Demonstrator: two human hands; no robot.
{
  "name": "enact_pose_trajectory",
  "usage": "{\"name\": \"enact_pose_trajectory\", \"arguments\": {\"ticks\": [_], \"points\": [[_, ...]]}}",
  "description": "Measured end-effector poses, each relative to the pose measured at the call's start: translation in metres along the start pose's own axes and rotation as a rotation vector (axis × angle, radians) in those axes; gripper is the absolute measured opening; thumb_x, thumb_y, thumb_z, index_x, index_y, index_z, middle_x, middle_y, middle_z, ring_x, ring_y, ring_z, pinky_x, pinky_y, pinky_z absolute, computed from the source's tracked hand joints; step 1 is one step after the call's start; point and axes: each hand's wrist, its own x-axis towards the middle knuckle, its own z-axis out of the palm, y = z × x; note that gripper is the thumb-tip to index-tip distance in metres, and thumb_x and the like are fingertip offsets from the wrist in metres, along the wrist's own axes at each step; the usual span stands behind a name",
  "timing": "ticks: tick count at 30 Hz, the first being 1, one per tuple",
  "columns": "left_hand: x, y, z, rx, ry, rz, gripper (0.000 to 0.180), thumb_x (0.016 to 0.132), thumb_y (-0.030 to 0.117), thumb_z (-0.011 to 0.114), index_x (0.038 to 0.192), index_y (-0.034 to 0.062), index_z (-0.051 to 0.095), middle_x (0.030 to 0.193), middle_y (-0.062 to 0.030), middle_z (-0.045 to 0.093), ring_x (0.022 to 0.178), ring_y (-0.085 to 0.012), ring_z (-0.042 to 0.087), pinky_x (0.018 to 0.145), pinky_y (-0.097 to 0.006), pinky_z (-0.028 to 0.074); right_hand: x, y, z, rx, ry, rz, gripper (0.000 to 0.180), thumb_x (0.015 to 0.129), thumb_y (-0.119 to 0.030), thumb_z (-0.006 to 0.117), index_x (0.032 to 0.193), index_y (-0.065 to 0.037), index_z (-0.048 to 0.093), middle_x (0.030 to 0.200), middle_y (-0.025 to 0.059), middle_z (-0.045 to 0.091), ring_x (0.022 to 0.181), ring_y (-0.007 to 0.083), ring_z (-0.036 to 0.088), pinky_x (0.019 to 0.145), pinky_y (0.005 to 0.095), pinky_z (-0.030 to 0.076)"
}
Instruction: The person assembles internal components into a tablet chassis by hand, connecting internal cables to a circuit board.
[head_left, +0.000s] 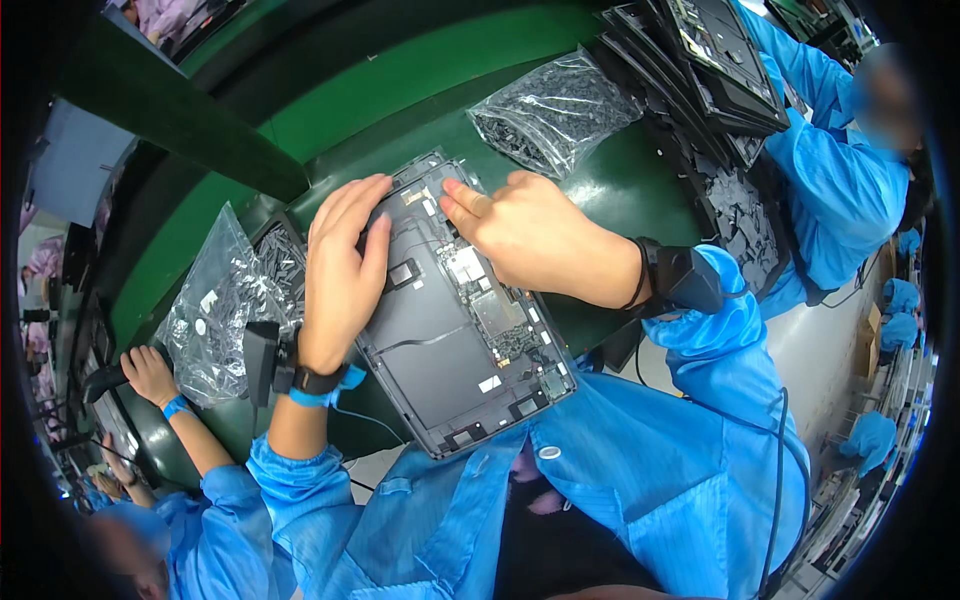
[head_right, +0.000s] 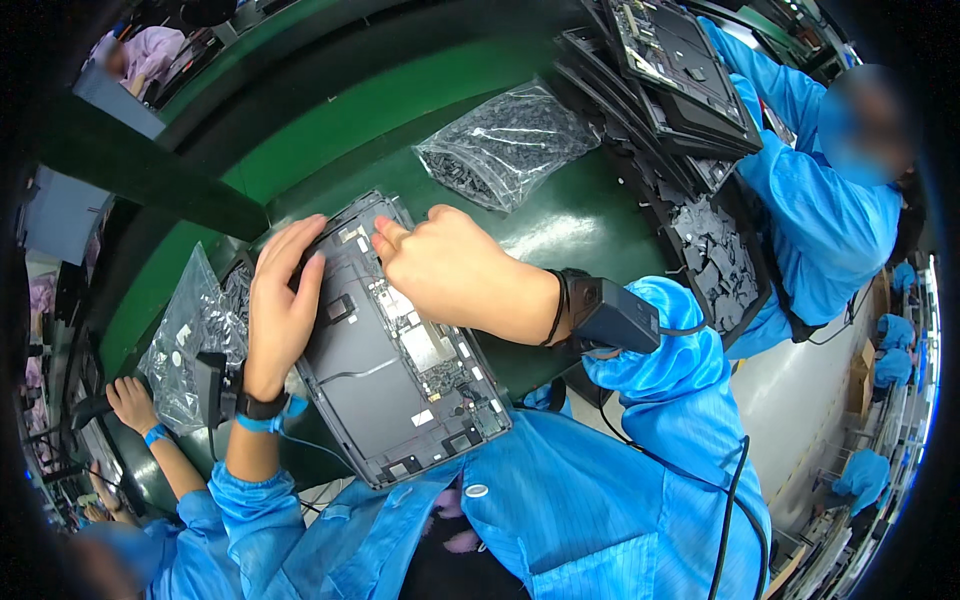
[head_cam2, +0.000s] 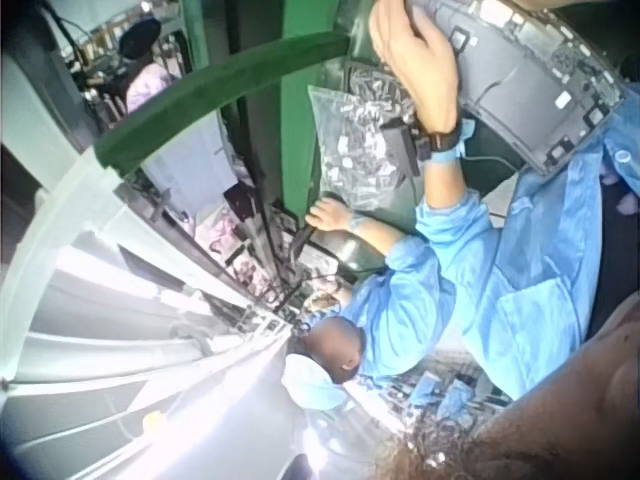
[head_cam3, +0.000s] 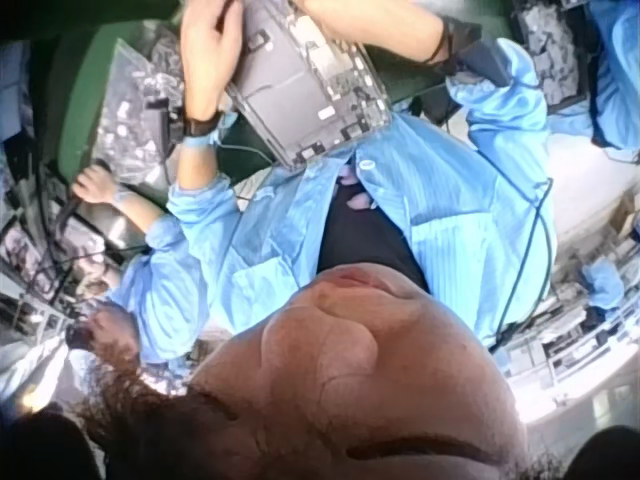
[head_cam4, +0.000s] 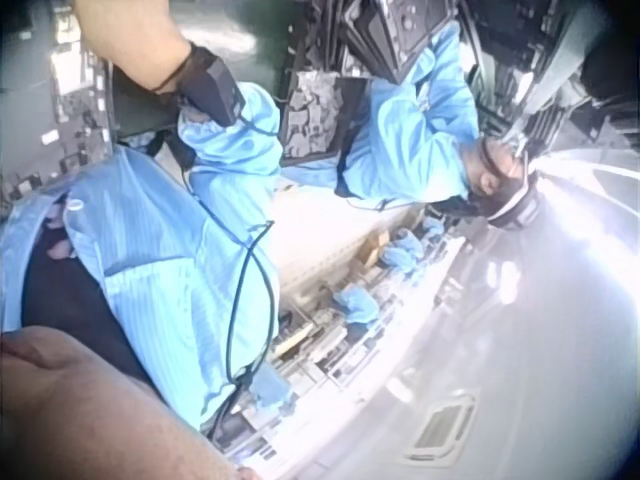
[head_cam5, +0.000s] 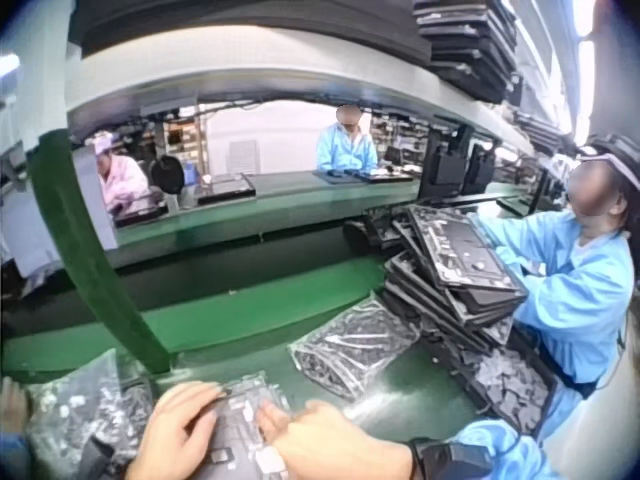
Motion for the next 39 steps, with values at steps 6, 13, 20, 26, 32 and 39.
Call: {"name": "enact_pose_trajectory", "arguments": {"ticks": [6, 13, 20, 26, 32, 39], "points": [[-0.062, 0.023, -0.019, 0.055, 0.086, -0.136, 0.044, 0.089, 0.003, 0.056, 0.133, 0.0022, 0.054, 0.146, -0.0164, 0.045, 0.14, -0.0376, 0.032, 0.115, -0.045, 0.023, 0.005, -0.009, -0.007, -0.13, -0.199, -0.068, 0.055, 0.064, -0.01, 0.066, 0.116, 0.009, 0.063, 0.124, 0.0253, 0.061, 0.068, 0.0262, 0.068, 0.064, 0.0342, 0.051], [-0.15, 0.033, 0.02, -0.683, 0.362, -0.49, 0.059, 0.097, 0.011, 0.048, 0.15, -0.0046, 0.025, 0.156, -0.0187, 0.026, 0.145, -0.0288, 0.023, 0.118, -0.041, 0.017, -0.014, -0.016, -0.012, 0.427, 0.161, 0.223, 0.048, 0.078, -0.003, 0.058, 0.126, 0.001, 0.057, 0.125, 0.0187, 0.063, 0.087, 0.032, 0.068, 0.078, 0.0395, 0.051], [-0.161, 0.056, 0.029, -0.913, 0.378, -0.679, 0.055, 0.102, 0.016, 0.043, 0.15, -0.0041, 0.025, 0.152, -0.0156, 0.033, 0.14, -0.0232, 0.032, 0.115, -0.035, 0.023, -0.095, -0.06, 0.037, 1.134, 0.162, 0.558, 0.056, 0.098, -0.024, 0.053, 0.146, 0.0, 0.036, 0.158, 0.0177, 0.025, 0.146, 0.035, 0.018, 0.117, 0.0454, 0.014], [-0.152, 0.072, 0.016, -0.96, 0.36, -0.713, 0.053, 0.103, 0.016, 0.04, 0.15, -0.0037, 0.025, 0.15, -0.0134, 0.037, 0.136, -0.0202, 0.037, 0.114, -0.033, 0.026, -0.081, -0.075, 0.012, 1.401, 0.283, 0.585, 0.061, 0.1, -0.021, 0.05, 0.15, 0.003, 0.025, 0.159, 0.0165, 0.02, 0.147, 0.0281, 0.018, 0.117, 0.0394, 0.016], [-0.076, 0.043, -0.005, -0.995, 0.326, -0.458, 0.054, 0.1, 0.012, 0.041, 0.149, -0.0043, 0.026, 0.153, -0.0138, 0.033, 0.138, -0.0212, 0.036, 0.115, -0.033, 0.025, -0.015, -0.01, -0.027, 1.86, 0.436, 0.679, 0.05, 0.098, -0.009, 0.047, 0.144, 0.005, 0.036, 0.137, 0.0136, 0.053, 0.121, 0.0184, 0.054, 0.104, 0.0332, 0.043], [-0.078, -0.05, -0.041, -0.476, 0.319, -0.497, 0.022, 0.096, 0.01, 0.057, 0.113, -0.001, 0.066, 0.115, -0.0098, 0.067, 0.103, -0.0181, 0.062, 0.091, -0.029, 0.046, 0.076, 0.184, 0.056, 1.797, 0.338, 0.767, 0.04, 0.096, -0.003, 0.047, 0.135, 0.004, 0.047, 0.118, 0.0112, 0.064, 0.101, 0.0164, 0.065, 0.089, 0.0312, 0.054]]}}
